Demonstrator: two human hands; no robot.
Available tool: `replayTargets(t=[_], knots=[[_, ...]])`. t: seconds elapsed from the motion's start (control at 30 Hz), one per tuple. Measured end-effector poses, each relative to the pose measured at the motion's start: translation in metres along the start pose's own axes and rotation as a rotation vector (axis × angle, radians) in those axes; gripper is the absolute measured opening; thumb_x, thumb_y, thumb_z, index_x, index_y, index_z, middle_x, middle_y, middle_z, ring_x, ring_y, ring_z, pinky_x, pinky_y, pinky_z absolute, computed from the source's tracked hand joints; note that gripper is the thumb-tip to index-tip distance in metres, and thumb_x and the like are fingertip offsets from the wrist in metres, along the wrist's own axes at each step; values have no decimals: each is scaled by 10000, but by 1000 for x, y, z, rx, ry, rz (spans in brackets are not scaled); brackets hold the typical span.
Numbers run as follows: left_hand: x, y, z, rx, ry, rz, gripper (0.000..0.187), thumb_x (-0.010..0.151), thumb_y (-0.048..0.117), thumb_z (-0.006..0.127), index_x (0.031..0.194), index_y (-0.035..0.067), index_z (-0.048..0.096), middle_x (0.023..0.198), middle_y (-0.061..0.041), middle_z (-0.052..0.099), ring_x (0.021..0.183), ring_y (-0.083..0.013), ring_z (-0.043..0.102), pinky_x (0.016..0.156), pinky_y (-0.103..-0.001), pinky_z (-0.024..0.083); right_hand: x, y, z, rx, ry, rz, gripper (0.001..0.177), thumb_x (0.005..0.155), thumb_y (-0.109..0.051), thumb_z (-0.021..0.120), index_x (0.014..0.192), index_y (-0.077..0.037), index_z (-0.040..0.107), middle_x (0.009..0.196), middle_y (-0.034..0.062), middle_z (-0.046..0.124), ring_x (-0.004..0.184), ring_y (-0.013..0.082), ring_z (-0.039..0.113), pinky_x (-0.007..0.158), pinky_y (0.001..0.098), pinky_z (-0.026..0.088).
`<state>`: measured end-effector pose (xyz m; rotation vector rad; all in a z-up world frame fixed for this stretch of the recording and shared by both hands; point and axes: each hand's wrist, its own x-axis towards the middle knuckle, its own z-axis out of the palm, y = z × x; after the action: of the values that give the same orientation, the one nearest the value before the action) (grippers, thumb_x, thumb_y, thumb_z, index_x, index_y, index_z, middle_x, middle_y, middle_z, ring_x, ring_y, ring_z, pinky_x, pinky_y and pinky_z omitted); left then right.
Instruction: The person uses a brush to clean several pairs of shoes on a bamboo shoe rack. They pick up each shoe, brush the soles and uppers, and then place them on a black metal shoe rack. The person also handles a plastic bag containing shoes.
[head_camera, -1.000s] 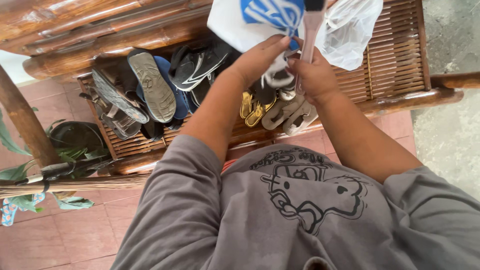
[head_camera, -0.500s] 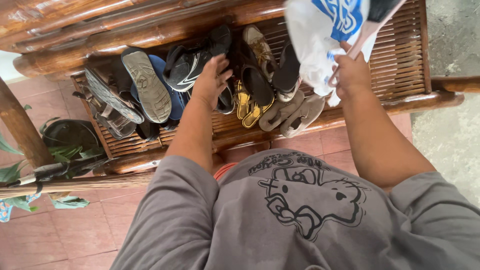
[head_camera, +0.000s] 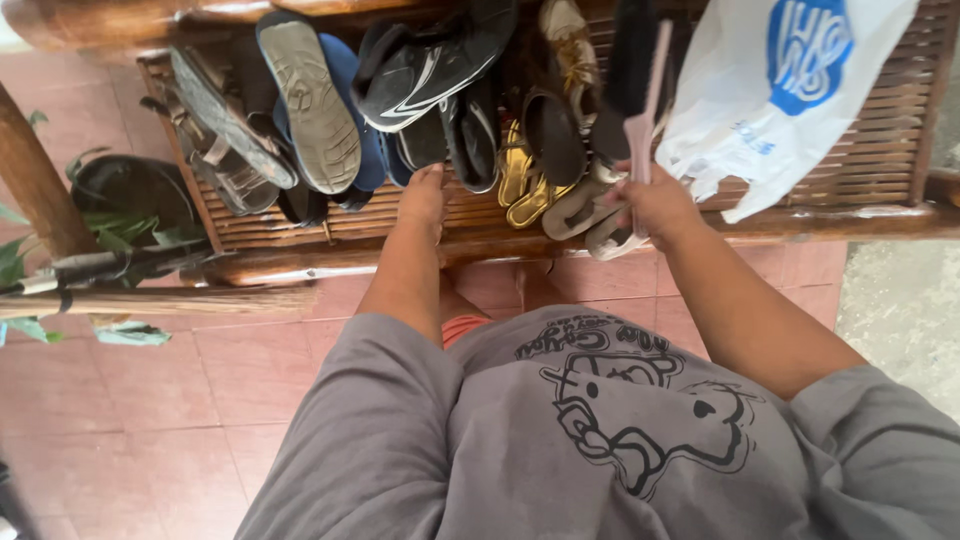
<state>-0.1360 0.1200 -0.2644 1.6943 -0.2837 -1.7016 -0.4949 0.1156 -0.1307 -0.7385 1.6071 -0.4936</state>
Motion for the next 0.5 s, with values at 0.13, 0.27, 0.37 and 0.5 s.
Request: replayTargets(t=[0.13,0.27,0.37,0.5], knots=[[-7,9,-10,35,26,-12,447,1011,349,513,1400,130,538,1308,-53,663,1113,-234,667,749,-328,457,2,12,28,-150,-22,71,266,1010,-215,581,1230,-67,607,706,72,576,471,163,498,401,312,354],[2,18,-20,207,98,92,438,1022,330,583,1379,81,622,1278,-142,707,1067,-266,652,884,-345,521,6,16,57,-223,-16,61,283,1031,-301,571,1147,-45,606,681,64,577,474,166,508,418,316,396],[11,28,-24,657,199,333,418,1013,308,623,1364,87,684,1321,-166,718,1207,-272,684,1091,-359,514,2,21,75,-264,-39,112,291,1027,-332,519,1180,-99,602,672,50,592,476,169,520,419,326,390],[22,67,-16,873,380,760,573,947,257,720,1441,65,503,1552,-180,428,1434,-357,383,1187,-428,338,-3,30,90,-348,-64,83,359,1011,-352,480,1297,-179,612,654,47,591,491,168,522,440,340,401]])
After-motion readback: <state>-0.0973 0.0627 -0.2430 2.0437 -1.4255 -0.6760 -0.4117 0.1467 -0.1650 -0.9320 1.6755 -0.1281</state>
